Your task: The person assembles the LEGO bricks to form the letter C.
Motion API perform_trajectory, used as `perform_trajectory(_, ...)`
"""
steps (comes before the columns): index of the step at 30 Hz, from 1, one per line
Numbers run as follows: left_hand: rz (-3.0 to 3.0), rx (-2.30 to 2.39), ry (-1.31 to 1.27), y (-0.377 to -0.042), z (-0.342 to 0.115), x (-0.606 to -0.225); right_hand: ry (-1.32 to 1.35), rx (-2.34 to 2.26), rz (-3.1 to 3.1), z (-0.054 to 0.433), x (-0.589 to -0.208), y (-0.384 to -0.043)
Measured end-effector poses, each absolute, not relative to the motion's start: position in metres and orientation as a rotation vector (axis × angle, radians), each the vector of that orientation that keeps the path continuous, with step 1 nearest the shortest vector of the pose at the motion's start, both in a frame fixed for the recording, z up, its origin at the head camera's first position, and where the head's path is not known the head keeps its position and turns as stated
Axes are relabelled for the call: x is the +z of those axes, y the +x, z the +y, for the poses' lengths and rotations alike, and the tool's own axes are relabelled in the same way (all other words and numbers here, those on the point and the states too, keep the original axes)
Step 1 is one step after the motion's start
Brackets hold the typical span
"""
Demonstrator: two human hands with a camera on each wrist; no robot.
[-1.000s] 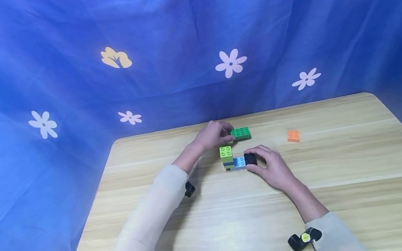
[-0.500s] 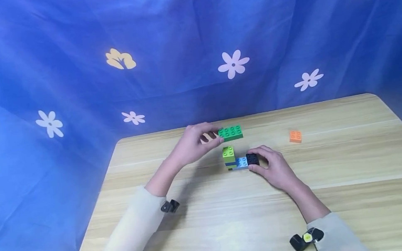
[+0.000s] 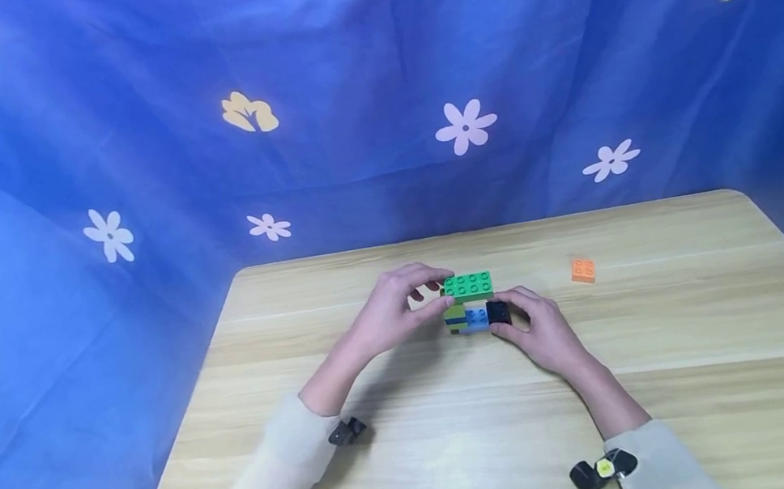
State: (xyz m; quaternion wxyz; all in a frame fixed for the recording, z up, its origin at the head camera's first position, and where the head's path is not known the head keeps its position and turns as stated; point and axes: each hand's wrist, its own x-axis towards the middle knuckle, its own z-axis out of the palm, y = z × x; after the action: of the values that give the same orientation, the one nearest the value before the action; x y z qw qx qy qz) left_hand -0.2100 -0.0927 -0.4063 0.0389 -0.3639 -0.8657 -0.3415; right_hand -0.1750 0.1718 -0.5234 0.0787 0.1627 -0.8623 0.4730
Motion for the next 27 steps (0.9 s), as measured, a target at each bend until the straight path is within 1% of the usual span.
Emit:
perform_trajectory(8, -2.668, -1.033, -1.102, -0.212, -0.091, -0.417, 0.486, 1.435, -2.585, 0.17, -0.524, -0.174)
perform_trajectory(27, -2.669, -1.004, -1.161, -0.215, -0.089, -0.419, 0.472, 1.402, -2.575, 0.171, -0.527, -0.176)
